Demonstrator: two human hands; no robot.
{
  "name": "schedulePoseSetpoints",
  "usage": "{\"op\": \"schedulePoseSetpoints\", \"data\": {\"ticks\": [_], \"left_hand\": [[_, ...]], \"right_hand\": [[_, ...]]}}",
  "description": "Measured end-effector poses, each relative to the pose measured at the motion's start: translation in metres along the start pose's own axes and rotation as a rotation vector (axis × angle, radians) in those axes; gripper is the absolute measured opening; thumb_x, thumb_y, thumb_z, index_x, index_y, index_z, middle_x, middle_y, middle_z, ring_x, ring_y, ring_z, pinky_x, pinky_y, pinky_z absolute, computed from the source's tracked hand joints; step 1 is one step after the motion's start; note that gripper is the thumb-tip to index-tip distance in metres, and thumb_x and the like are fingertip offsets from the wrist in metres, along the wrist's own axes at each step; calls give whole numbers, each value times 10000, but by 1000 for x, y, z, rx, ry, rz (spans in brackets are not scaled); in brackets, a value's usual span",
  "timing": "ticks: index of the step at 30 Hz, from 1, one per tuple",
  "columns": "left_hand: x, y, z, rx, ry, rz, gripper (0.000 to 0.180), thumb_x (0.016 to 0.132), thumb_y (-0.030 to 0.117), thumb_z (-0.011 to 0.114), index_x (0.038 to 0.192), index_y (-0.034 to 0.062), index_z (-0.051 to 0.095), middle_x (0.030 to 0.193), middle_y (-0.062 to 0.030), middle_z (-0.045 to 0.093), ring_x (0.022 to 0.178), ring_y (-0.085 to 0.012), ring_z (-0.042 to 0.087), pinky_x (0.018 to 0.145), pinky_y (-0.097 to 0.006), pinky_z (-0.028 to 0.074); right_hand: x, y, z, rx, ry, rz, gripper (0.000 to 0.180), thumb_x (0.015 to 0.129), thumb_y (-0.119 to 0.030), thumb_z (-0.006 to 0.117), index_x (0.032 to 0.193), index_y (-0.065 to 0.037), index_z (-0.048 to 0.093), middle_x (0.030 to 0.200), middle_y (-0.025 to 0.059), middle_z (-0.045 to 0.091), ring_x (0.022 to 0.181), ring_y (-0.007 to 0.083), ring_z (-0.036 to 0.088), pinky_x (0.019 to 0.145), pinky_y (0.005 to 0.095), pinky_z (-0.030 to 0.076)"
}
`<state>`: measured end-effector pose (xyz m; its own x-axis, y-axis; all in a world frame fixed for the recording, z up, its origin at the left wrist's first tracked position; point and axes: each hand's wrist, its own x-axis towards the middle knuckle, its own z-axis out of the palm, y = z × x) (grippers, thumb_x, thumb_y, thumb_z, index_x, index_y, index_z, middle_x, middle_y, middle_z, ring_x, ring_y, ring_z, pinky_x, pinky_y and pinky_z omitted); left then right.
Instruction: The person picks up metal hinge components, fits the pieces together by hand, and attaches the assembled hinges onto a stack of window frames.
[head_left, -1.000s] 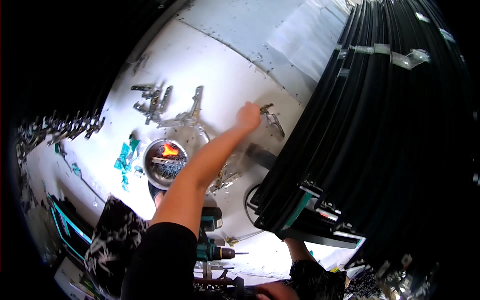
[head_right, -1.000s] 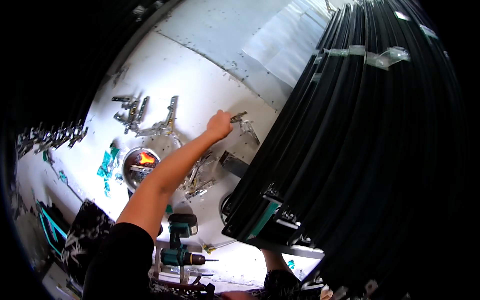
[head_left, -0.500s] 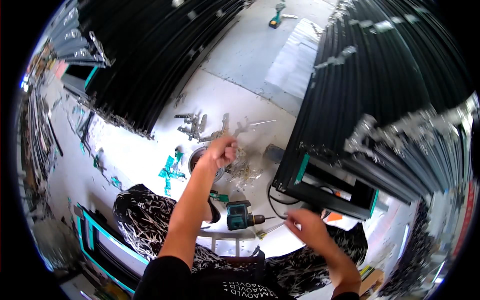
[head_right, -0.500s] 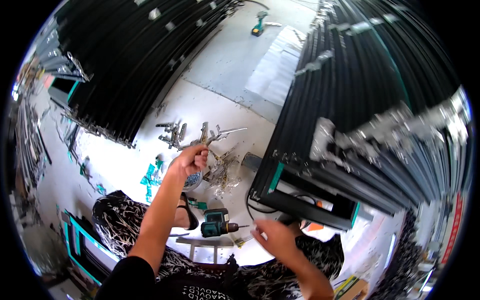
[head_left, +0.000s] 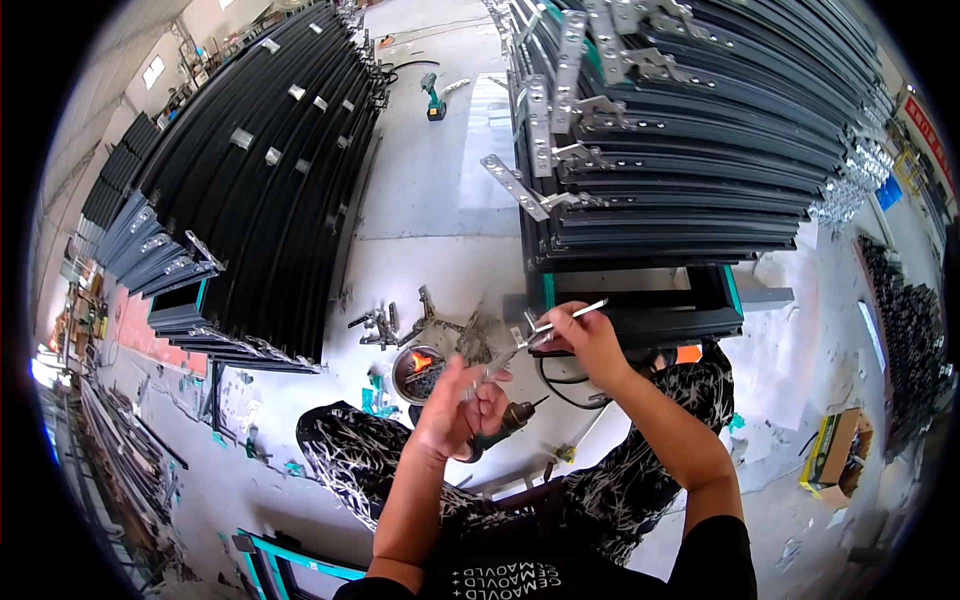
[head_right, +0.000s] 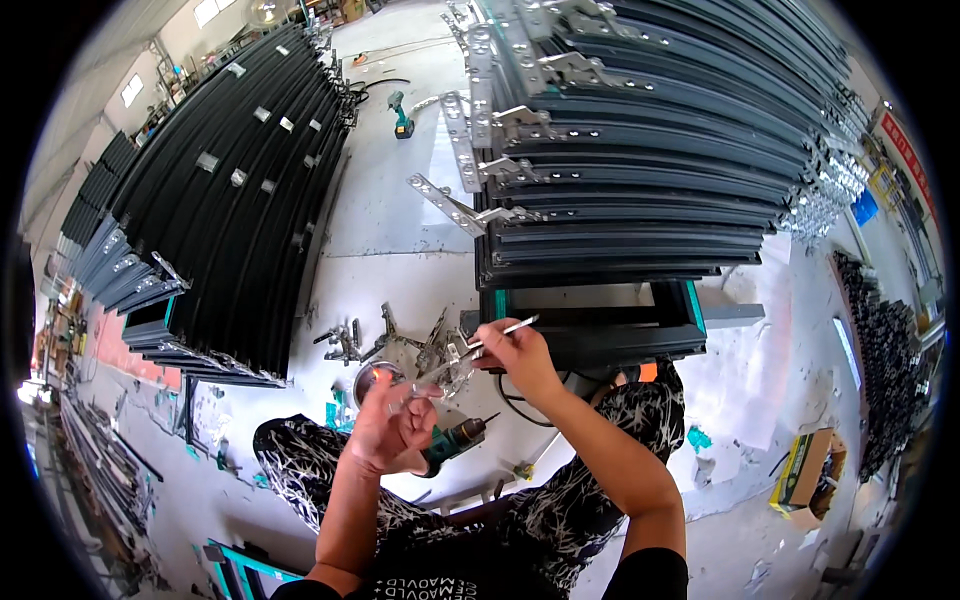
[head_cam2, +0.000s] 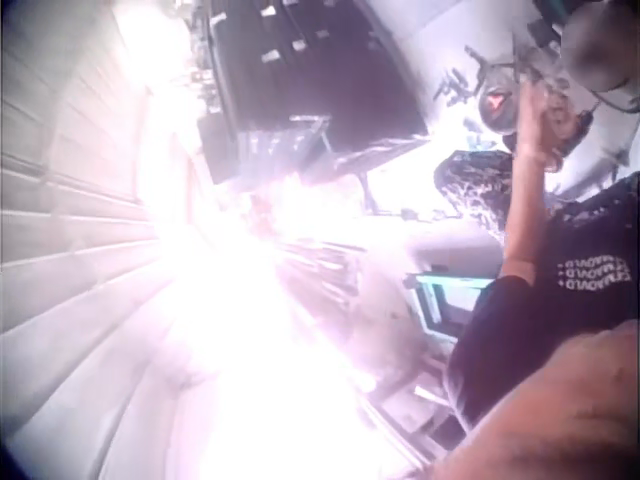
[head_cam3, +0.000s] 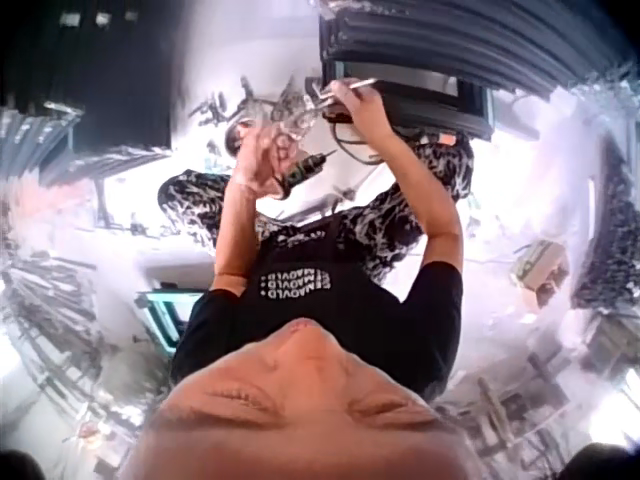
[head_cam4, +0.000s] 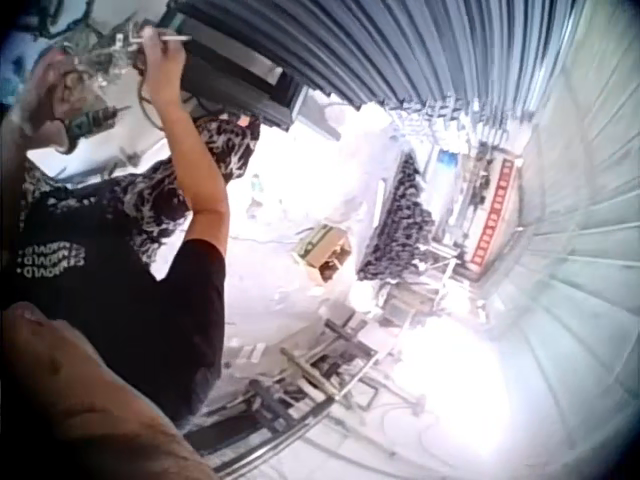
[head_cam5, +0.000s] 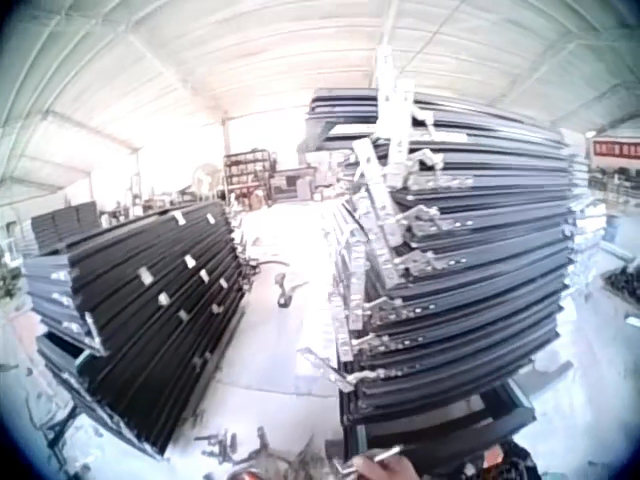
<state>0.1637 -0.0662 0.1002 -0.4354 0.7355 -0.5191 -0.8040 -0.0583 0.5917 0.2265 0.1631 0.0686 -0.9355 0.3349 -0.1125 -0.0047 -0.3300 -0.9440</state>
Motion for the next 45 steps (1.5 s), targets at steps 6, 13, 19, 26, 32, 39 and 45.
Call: {"op": "schedulePoseSetpoints", "data": {"ticks": [6,13,19,26,32,39,45], "left_hand": [[18,-6,7,797,22,689,682,834,265,737,1400,77,406,1424,-116,389,1301,-245,434,970,-393,448],[53,2,31,1126,90,654,375,868,92,675,1224,28,577,1119,-121,636,996,-218,634,883,-313,493],[83,14,36,1164,-89,926,390,862,143,687,1212,19,566,1232,-166,592,1237,-316,519,1010,-366,415],[118,43,6,1039,86,831,242,911,90,625,1133,15,565,909,-67,654,787,-137,607,709,-269,486],[137,82,-26,964,236,934,138,907,56,611,1036,17,581,836,-73,654,725,-139,594,671,-279,478],[142,90,-12,1026,243,970,127,915,16,596,1036,15,558,851,-44,622,746,-98,535,681,-237,447],[142,92,-16,1060,296,1023,136,899,40,604,1029,26,568,835,-86,640,744,-171,602,711,-283,483]], "right_hand": [[2,-14,-16,255,70,157,282,940,-285,611,954,-6,578,899,87,650,751,163,647,681,285,576],[11,-17,-16,332,156,199,335,931,-336,622,905,-4,591,831,92,653,686,173,652,640,267,566],[29,-15,-19,268,216,241,363,921,-382,629,853,-29,578,782,101,659,655,176,659,623,271,567],[47,-18,-3,238,230,293,474,937,-477,564,903,-5,590,810,120,658,681,194,662,635,282,569],[48,-5,1,109,98,436,543,955,-513,509,956,20,610,816,109,640,690,169,643,635,270,558],[49,10,2,71,34,468,521,969,-492,499,951,17,612,801,105,642,661,160,635,618,263,549],[42,4,2,28,44,472,504,976,-477,490,946,12,611,795,100,638,647,157,625,611,260,536]]}}
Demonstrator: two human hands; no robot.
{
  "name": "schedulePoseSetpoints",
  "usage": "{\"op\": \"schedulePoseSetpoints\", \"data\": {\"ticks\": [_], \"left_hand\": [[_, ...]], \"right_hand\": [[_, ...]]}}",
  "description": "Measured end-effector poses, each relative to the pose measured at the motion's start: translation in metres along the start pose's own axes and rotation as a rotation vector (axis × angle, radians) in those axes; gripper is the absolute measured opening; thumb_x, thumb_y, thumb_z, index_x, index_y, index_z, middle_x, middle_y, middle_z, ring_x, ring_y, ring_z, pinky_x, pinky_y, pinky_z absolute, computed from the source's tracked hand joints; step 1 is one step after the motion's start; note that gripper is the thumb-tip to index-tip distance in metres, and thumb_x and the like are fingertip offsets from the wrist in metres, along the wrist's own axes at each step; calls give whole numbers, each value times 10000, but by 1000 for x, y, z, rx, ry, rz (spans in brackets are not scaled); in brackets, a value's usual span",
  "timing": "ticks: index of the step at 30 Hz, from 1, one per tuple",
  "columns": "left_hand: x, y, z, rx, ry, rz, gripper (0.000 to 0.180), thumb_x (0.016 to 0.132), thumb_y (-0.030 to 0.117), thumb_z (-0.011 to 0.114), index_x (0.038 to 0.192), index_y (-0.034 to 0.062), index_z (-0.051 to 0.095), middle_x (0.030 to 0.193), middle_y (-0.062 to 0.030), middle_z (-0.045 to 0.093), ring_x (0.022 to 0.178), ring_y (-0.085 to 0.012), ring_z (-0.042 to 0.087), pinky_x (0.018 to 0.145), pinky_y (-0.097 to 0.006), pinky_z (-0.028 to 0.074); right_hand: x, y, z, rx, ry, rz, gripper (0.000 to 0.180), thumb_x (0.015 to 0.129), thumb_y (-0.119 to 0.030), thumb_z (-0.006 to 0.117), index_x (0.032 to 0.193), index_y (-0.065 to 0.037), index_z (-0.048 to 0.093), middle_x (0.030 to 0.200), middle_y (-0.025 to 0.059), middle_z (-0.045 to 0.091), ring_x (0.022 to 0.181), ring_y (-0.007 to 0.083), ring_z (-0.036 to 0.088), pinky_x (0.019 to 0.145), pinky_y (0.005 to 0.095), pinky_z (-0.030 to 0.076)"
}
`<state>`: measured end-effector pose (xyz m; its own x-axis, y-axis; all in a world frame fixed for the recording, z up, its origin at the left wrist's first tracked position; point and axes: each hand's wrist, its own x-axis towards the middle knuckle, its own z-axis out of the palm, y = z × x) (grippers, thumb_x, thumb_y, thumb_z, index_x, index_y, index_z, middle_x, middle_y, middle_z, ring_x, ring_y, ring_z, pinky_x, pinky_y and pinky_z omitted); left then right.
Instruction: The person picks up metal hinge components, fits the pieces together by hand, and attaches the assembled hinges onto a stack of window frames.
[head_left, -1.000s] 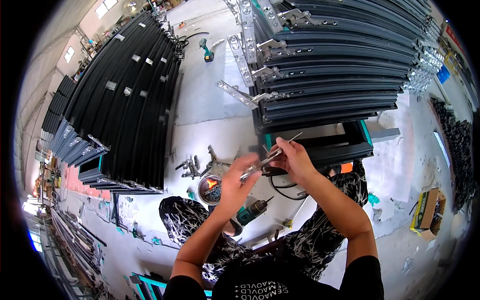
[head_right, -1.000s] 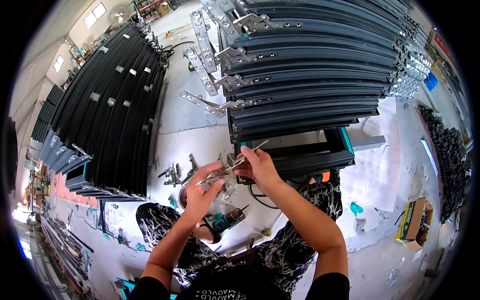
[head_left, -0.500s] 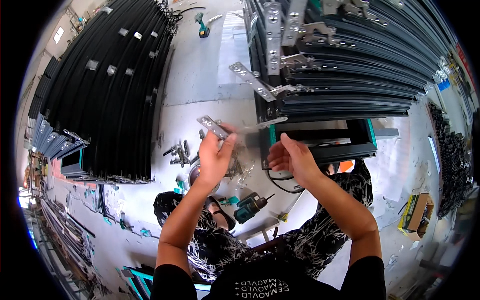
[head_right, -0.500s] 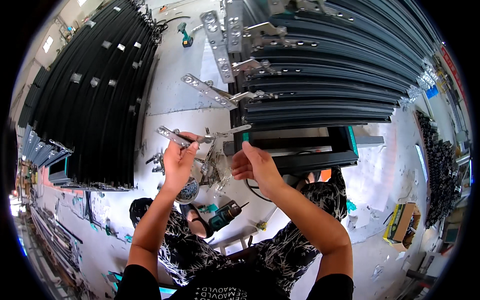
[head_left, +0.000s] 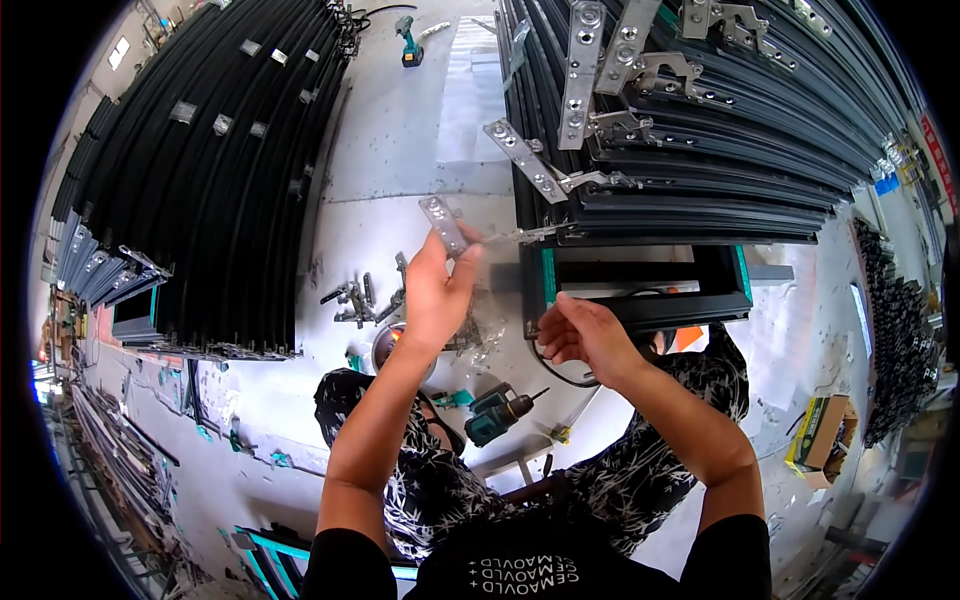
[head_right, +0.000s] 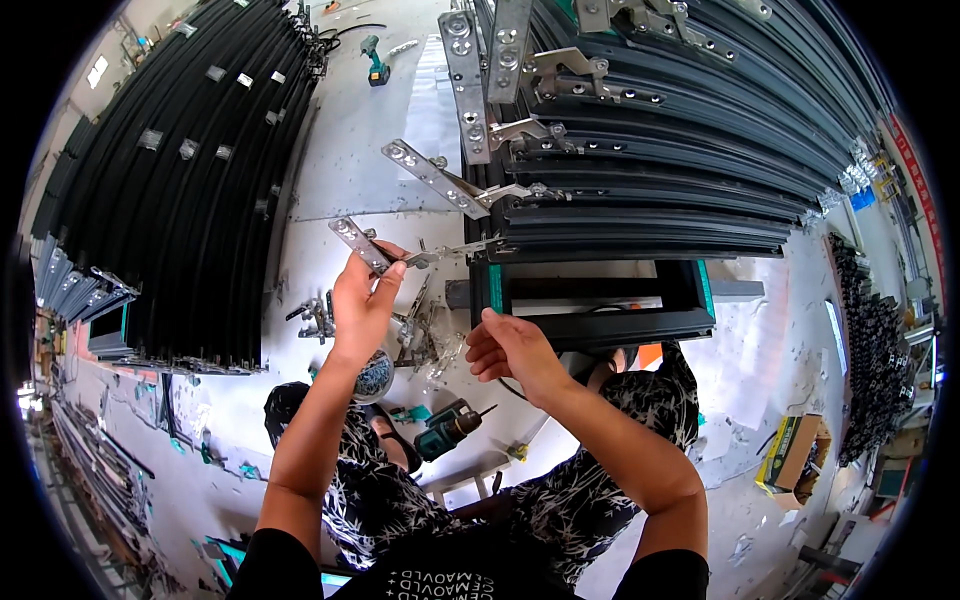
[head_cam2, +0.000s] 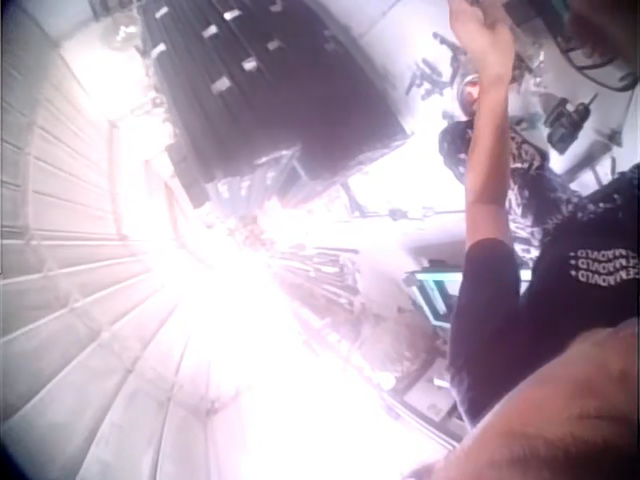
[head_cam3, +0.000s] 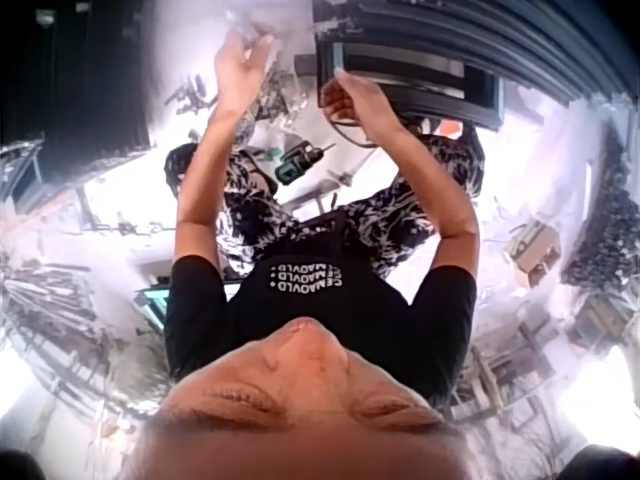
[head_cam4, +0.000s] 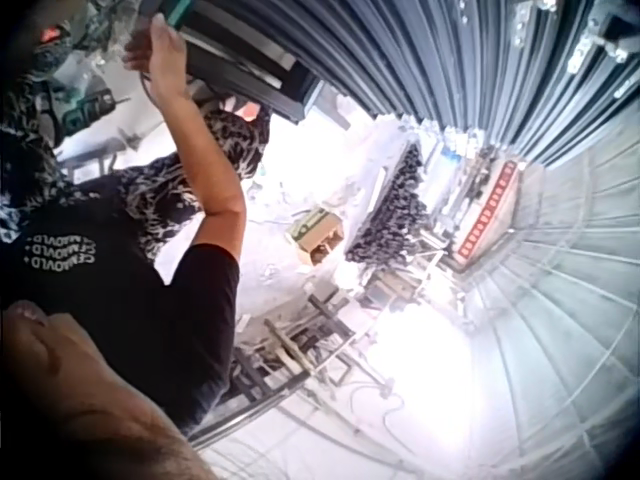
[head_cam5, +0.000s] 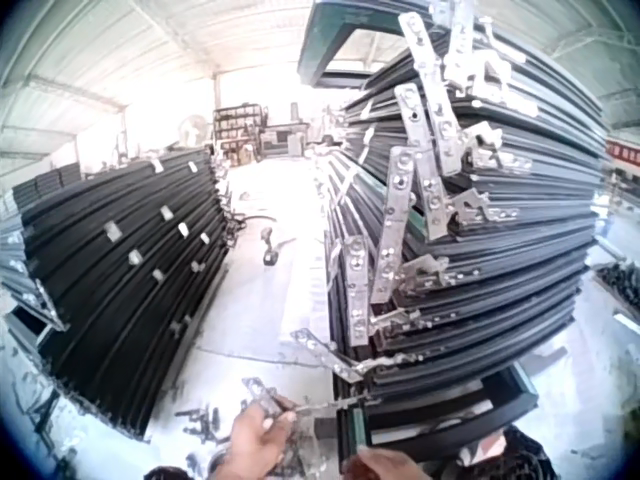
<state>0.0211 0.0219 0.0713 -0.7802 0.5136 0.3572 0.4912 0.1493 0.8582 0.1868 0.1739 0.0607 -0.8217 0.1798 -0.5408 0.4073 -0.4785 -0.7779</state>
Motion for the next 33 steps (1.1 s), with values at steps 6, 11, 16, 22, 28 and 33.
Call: {"op": "schedulePoseSetpoints", "data": {"ticks": [6,11,16,22,28,33], "left_hand": [[1,-8,6,-102,16,-46,136,900,44,611,1027,30,568,860,-83,650,759,-170,609,725,-290,486],[12,13,11,49,-18,-18,132,900,56,609,1025,31,574,866,-71,658,750,-171,610,701,-300,491],[16,-10,41,-266,-29,-103,128,905,72,605,1019,25,569,861,-58,642,776,-134,577,738,-290,480],[22,-6,55,-320,-67,-90,129,895,49,584,1021,31,561,899,-54,622,833,-132,552,793,-289,459],[32,14,43,-451,13,9,132,951,109,610,1037,31,547,940,-4,608,828,-39,502,744,-200,415],[30,11,42,-620,130,-58,152,937,160,632,959,25,566,844,-10,646,775,-73,578,724,-228,448]], "right_hand": [[-5,6,-9,-1,9,8,489,973,-468,495,942,6,611,799,104,639,654,161,626,623,272,537],[-9,11,-18,-14,31,2,487,972,-466,497,936,7,612,799,106,637,658,163,625,631,277,538],[-12,13,-19,-70,35,10,423,1007,-397,445,918,-23,622,798,88,641,672,150,619,636,269,527],[-6,26,-17,-120,51,90,392,999,-379,477,924,-22,622,799,82,641,674,151,627,634,268,530],[-3,35,-3,-132,-53,130,339,979,-337,523,934,-13,613,808,77,641,681,146,634,633,271,537],[1,33,4,-130,-101,118,338,988,-333,507,939,-17,616,812,75,638,684,150,631,644,273,539]]}}
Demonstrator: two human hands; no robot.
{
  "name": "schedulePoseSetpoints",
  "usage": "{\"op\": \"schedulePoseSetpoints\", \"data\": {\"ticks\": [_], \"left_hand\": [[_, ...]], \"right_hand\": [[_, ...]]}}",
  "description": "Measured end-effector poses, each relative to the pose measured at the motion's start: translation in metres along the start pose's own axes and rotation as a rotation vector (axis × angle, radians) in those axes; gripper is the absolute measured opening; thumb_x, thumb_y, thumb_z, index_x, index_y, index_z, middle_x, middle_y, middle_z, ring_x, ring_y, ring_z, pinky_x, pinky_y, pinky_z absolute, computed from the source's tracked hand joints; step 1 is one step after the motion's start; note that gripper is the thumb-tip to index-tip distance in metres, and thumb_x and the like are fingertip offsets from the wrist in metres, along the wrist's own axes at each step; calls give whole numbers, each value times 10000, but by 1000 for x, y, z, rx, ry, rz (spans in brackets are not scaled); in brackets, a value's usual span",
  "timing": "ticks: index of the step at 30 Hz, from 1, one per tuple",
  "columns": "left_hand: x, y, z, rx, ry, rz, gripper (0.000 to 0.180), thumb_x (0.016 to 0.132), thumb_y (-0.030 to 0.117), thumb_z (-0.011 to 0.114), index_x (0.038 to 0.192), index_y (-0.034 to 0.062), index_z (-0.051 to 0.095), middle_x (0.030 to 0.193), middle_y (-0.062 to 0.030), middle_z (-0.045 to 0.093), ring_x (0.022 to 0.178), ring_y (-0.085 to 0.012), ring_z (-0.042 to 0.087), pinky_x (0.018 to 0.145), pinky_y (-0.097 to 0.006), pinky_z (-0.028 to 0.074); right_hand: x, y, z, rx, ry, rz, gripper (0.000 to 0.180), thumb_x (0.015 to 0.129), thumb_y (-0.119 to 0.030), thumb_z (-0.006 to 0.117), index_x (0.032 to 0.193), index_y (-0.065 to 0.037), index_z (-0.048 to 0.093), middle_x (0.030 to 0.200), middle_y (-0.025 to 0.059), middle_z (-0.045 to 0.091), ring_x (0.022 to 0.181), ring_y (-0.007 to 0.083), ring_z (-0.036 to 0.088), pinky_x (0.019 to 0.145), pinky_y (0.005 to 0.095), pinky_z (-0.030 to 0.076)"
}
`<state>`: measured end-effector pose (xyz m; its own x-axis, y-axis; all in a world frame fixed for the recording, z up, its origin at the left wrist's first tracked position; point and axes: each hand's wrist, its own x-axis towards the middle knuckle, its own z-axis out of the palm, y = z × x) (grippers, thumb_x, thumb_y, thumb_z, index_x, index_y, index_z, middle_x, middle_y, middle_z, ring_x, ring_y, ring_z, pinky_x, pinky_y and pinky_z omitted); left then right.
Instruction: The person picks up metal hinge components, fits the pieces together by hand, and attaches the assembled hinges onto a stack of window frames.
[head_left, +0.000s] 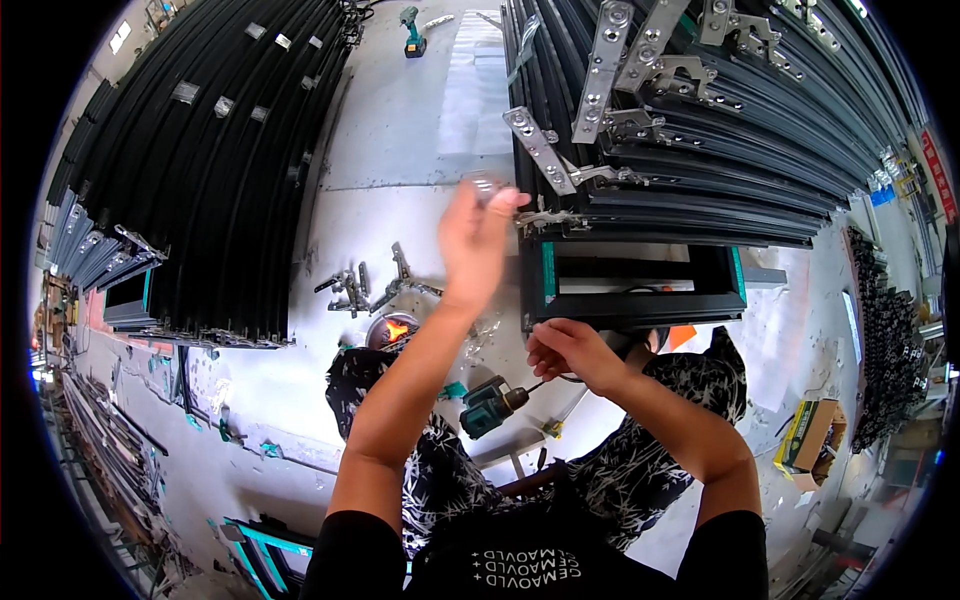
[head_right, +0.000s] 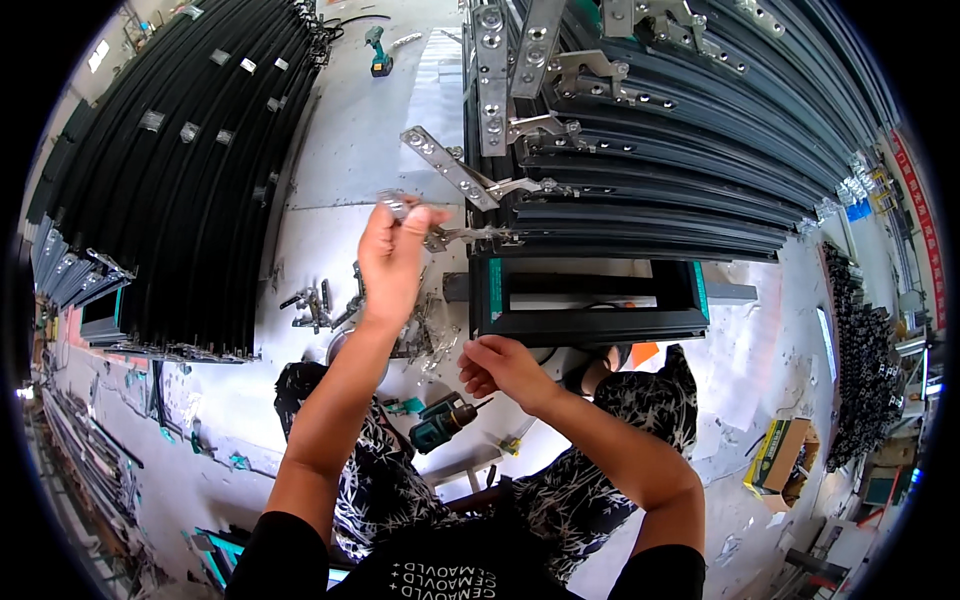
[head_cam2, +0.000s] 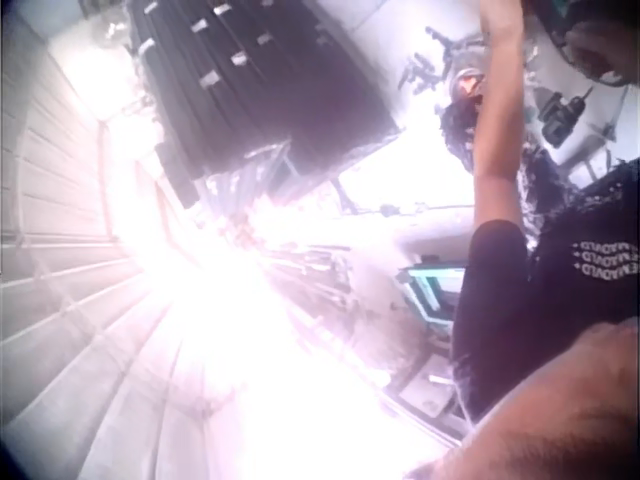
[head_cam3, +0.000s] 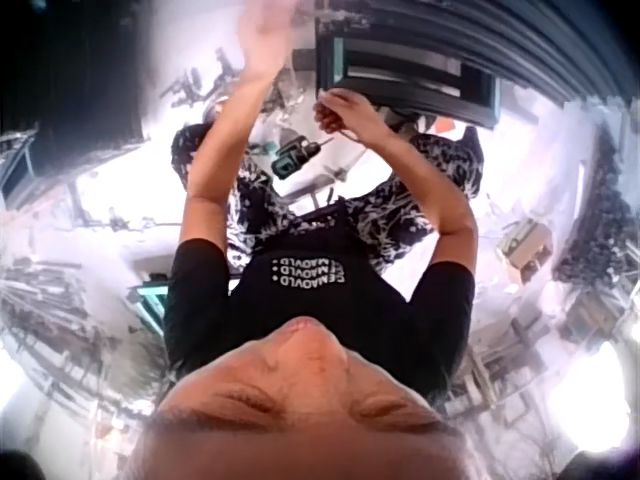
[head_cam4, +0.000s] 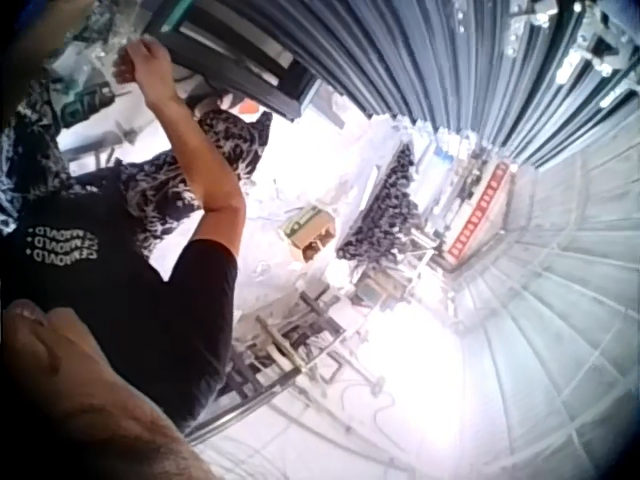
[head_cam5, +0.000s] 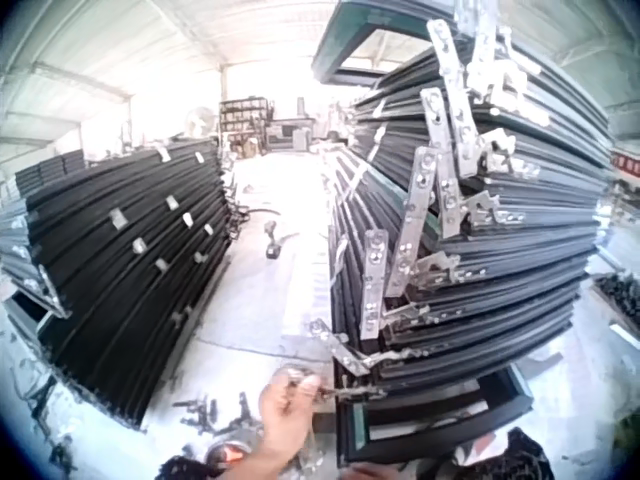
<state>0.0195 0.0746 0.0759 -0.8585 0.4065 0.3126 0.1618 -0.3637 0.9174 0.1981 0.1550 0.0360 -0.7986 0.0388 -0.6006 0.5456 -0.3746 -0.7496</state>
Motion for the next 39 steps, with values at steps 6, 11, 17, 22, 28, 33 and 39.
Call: {"op": "schedulePoseSetpoints", "data": {"ticks": [6,11,17,22,28,33,39], "left_hand": [[-12,1,-25,48,39,-262,199,972,241,585,1056,62,565,954,-63,654,940,-163,624,866,-338,521],[-15,-5,-27,81,96,-268,175,951,211,616,1041,70,563,921,-31,607,881,-140,619,808,-345,570],[-17,-9,23,101,59,-181,174,948,185,607,937,23,546,725,13,538,675,-72,512,618,-245,455],[-14,-11,16,148,13,-157,188,952,198,600,964,19,546,713,-29,559,647,-116,524,610,-284,454],[-3,12,20,577,-159,-3,268,936,240,595,1087,27,531,805,-234,600,768,-420,577,667,-434,465],[15,8,-7,635,-379,41,296,936,223,596,1149,25,538,891,-192,651,818,-366,630,728,-410,497],[26,-76,-126,113,-157,-575,342,940,206,590,1229,28,541,1092,-110,638,1011,-206,638,884,-327,528]], "right_hand": [[-12,-11,-7,8,20,-28,319,999,-301,483,942,-18,619,816,73,639,694,152,631,654,275,539],[-14,-5,-11,-27,12,-28,309,997,-305,493,947,-26,616,827,69,644,699,151,633,664,275,540],[-13,14,-8,-30,-28,47,325,987,-354,516,932,-50,615,818,58,647,709,147,639,676,280,539],[-14,15,-9,-65,-30,49,303,981,-342,522,940,-54,609,818,53,644,726,141,641,678,279,537],[-5,19,-5,-108,-21,73,263,971,-287,525,930,-41,608,827,51,642,720,125,635,668,256,535],[8,35,1,-205,-84,98,238,955,-256,555,929,-31,626,823,49,641,709,120,627,660,256,536],[-9,38,9,-278,-158,65,228,933,-238,593,948,-14,631,788,27,631,671,100,610,642,232,518]]}}
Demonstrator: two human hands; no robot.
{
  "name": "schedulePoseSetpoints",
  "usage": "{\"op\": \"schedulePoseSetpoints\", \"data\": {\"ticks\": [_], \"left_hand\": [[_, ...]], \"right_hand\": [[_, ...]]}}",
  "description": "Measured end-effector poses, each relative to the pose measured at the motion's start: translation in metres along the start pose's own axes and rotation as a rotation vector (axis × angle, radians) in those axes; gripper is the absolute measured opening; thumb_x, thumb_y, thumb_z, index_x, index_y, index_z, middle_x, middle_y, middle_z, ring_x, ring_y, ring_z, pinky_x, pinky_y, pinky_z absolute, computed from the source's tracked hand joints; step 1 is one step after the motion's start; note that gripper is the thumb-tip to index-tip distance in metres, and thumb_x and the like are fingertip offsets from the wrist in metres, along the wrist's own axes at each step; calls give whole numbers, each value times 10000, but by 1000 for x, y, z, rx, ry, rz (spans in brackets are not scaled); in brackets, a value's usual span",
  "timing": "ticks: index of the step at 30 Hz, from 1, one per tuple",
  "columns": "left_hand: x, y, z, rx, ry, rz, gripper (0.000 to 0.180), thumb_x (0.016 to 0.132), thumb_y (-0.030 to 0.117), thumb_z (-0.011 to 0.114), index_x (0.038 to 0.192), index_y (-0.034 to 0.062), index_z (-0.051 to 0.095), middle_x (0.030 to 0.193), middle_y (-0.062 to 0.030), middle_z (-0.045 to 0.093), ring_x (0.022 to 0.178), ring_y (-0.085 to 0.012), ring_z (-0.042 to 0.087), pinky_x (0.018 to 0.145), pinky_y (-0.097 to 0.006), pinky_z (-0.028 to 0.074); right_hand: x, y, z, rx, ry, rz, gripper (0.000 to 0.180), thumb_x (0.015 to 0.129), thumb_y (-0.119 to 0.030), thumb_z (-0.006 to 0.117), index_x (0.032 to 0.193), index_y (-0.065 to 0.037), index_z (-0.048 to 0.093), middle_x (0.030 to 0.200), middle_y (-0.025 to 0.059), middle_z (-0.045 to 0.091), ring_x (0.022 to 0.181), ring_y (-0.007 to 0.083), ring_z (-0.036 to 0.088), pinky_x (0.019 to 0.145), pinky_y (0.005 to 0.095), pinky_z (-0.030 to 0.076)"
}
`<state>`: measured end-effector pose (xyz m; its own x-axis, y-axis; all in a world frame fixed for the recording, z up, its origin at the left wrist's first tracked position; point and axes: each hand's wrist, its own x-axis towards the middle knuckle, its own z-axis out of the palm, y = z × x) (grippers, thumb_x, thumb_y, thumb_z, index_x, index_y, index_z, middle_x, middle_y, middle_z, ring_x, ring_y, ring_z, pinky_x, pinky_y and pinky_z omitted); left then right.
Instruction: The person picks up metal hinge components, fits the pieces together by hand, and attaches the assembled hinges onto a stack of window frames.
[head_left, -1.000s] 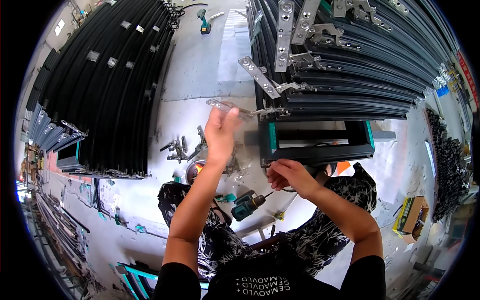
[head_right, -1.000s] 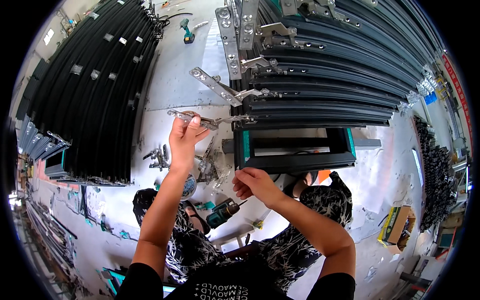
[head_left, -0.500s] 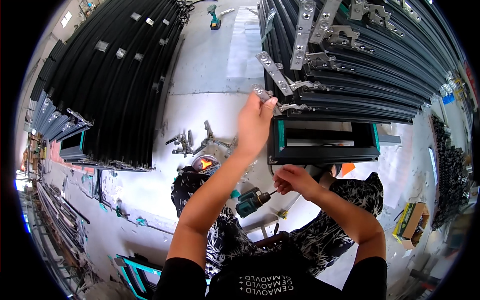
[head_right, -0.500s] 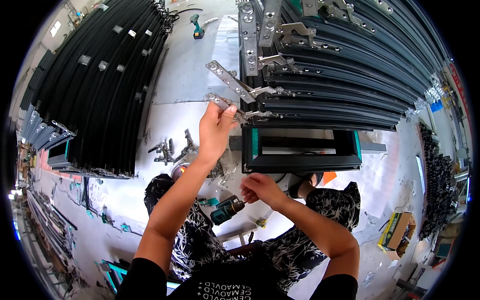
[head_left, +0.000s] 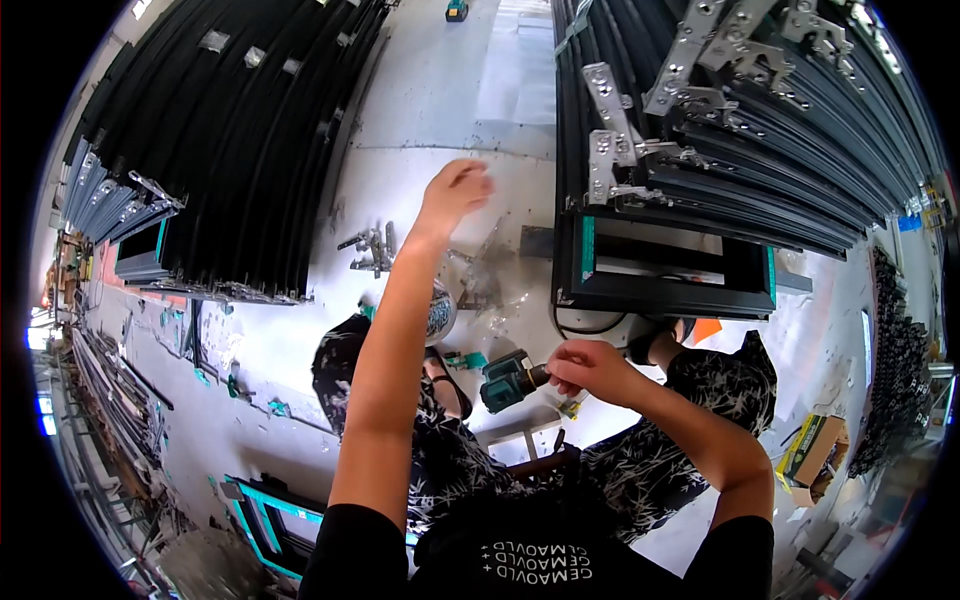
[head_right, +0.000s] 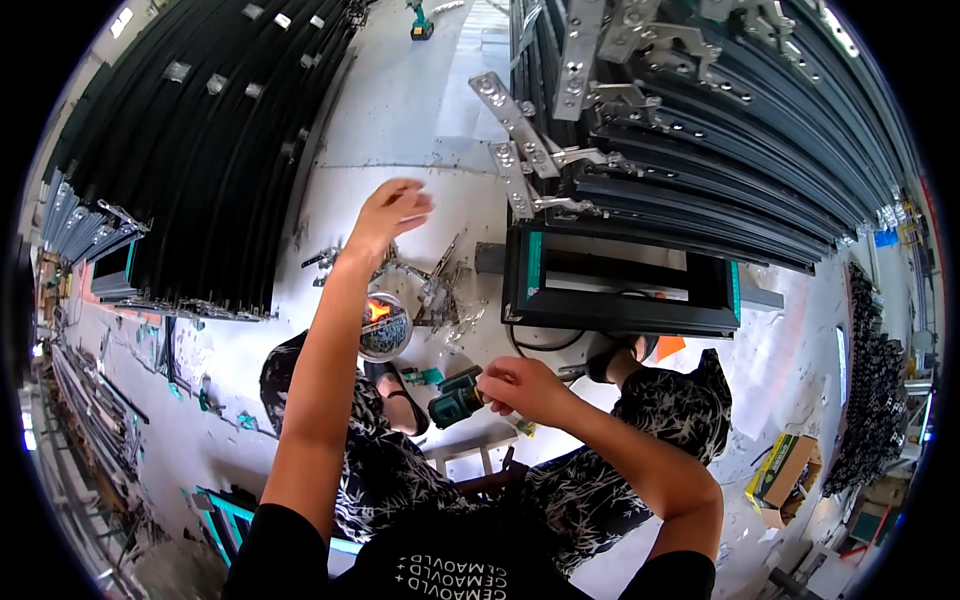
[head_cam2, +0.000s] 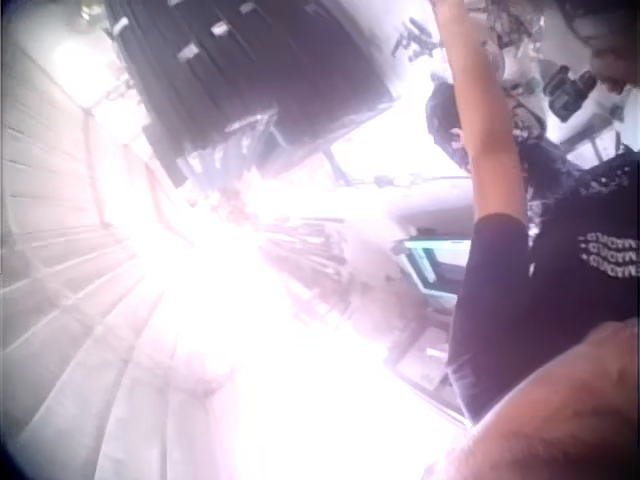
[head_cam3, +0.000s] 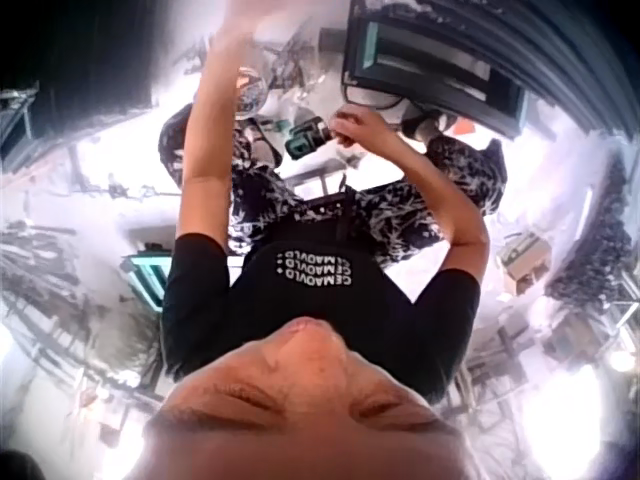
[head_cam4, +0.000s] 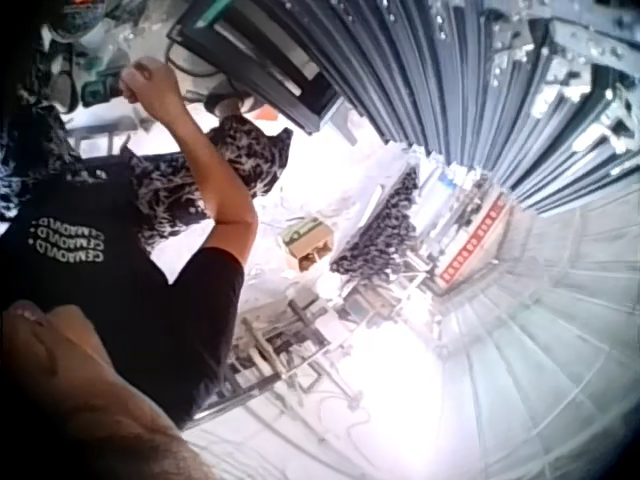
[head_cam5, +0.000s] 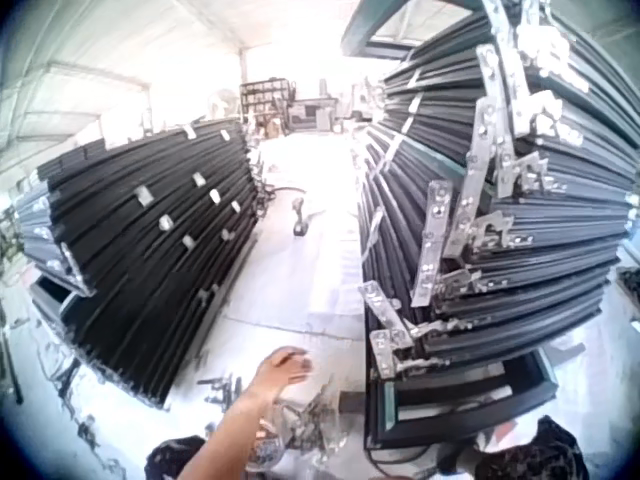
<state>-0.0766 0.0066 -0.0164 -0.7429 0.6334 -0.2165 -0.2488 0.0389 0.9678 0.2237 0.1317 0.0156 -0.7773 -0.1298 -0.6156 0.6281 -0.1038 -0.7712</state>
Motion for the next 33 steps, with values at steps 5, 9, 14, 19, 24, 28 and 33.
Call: {"op": "schedulePoseSetpoints", "data": {"ticks": [5,9,14,19,24,28,33], "left_hand": [[16,-218,-79,323,273,-443,152,900,189,556,968,60,603,795,-51,617,692,-153,605,562,-301,497],[-2,-316,-77,632,369,-297,314,842,257,579,1033,10,610,919,-171,656,845,-310,640,718,-415,504],[0,-327,-39,810,307,-330,473,817,359,630,1116,-4,577,1081,-245,622,1033,-415,592,886,-472,459],[-1,-298,-33,929,363,-371,391,781,336,681,997,26,581,1007,-213,650,955,-398,622,812,-479,490],[-19,-317,-49,1193,243,-346,281,781,228,660,996,53,619,965,-187,657,922,-378,639,734,-468,511],[-32,-322,-40,1320,90,-489,249,779,190,632,997,71,625,937,-146,663,947,-332,640,782,-484,485],[-67,-366,-41,1486,448,-310,276,768,266,615,979,98,669,941,-73,668,991,-264,596,854,-475,386]], "right_hand": [[-20,-1,-6,-306,-95,3,229,935,-238,593,1004,-21,622,795,50,658,699,111,629,653,267,510],[-25,-3,-11,-188,-73,88,219,960,-207,575,1057,-14,612,853,33,660,765,103,635,715,247,512],[-21,-3,-13,-81,-89,194,234,970,-172,574,1126,-1,604,934,45,663,804,91,628,738,229,515],[-15,-6,-17,-46,-84,260,236,973,-162,569,1135,7,598,952,51,663,844,92,635,775,226,526],[-14,-17,-12,-37,-65,244,237,971,-166,571,1141,-3,600,958,58,664,858,93,642,781,229,527],[-19,-23,-10,-143,-94,224,235,971,-175,570,1137,-13,608,960,64,665,857,99,648,776,233,522],[-24,-23,-5,-110,-118,202,226,972,-179,564,1123,-19,616,948,63,665,857,105,654,772,230,515]]}}
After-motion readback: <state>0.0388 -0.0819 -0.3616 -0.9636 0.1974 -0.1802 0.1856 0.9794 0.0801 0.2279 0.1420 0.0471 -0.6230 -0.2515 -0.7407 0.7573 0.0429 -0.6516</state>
